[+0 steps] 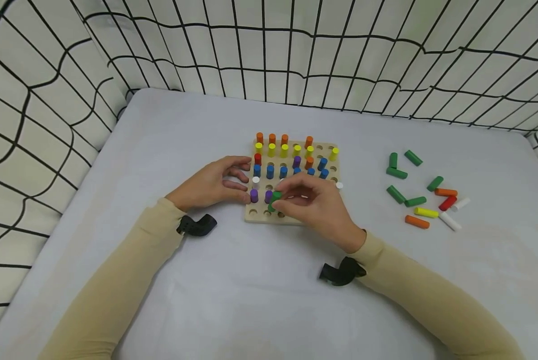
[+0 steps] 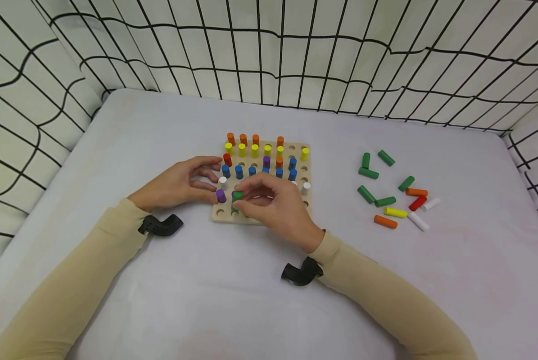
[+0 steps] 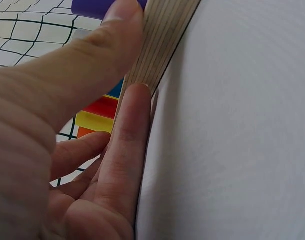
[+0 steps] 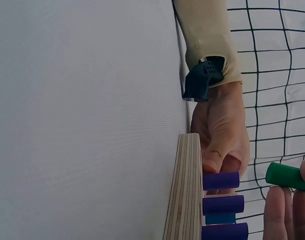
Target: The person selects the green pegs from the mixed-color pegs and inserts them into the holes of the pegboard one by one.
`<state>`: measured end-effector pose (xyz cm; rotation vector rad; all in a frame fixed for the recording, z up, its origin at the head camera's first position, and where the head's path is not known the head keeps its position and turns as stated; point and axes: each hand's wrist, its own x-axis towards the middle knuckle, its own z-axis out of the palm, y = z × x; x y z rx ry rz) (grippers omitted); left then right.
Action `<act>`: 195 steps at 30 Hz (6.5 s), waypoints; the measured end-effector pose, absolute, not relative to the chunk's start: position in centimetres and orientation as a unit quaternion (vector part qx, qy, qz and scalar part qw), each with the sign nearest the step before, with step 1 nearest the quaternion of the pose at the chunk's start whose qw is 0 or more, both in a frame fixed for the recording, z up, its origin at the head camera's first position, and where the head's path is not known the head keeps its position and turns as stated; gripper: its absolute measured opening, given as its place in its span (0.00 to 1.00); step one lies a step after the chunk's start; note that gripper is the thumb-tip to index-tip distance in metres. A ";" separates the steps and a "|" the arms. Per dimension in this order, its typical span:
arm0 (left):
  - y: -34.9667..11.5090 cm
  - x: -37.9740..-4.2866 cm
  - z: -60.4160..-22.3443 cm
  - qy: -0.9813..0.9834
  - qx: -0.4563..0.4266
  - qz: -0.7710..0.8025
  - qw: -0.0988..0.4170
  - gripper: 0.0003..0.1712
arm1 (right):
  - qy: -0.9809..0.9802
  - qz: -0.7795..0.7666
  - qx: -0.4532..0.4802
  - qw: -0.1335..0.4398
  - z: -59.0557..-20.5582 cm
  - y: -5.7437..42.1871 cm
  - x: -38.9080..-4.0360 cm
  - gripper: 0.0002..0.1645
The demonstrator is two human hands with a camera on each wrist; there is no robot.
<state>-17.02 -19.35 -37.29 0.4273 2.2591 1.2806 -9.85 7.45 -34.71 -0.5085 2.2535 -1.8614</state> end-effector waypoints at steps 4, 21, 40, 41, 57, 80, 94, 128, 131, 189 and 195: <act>-19.4 -17.1 -37.3 0.829 0.160 0.472 0.254 0.55 | 0.757 -0.626 -0.168 0.084 -34.9 7.2 -9.9 0.14; -19.5 -17.1 -37.6 0.824 0.168 0.483 0.243 0.53 | 0.750 -0.627 -0.196 0.077 -36.0 6.0 -10.1 0.14; -19.4 -17.1 -37.1 0.827 0.169 0.475 0.247 0.52 | 0.802 -0.476 -0.352 -0.071 -36.4 4.6 -9.1 0.12; -19.4 -17.1 -37.1 0.828 0.169 0.475 0.246 0.52 | 0.803 -0.473 -0.355 -0.075 -36.5 4.6 -9.1 0.11; -19.5 -17.1 -37.3 0.826 0.175 0.478 0.244 0.51 | 0.828 -0.456 -0.323 -0.043 -37.3 4.2 -9.7 0.12; -19.6 -17.2 -37.3 0.823 0.173 0.481 0.247 0.51 | 0.834 -0.430 -0.339 -0.068 -37.6 3.9 -9.8 0.12; -19.5 -17.3 -37.1 0.825 0.180 0.476 0.244 0.50 | 0.845 -0.412 -0.336 -0.051 -37.2 4.0 -9.8 0.16; -19.4 -17.1 -37.5 0.844 0.151 0.448 0.253 0.54 | 0.856 -0.423 -0.287 -0.084 -34.3 9.5 -10.0 0.18; -19.5 -17.1 -37.5 0.842 0.153 0.451 0.253 0.54 | 0.858 -0.420 -0.282 -0.093 -34.1 10.1 -10.0 0.18; -19.3 -17.2 -37.5 0.840 0.155 0.447 0.265 0.56 | 0.823 -0.506 -0.148 -0.213 -34.1 23.5 -9.9 0.21; -19.3 -17.2 -37.5 0.841 0.156 0.444 0.267 0.56 | 0.819 -0.513 -0.135 -0.219 -34.5 24.3 -10.0 0.20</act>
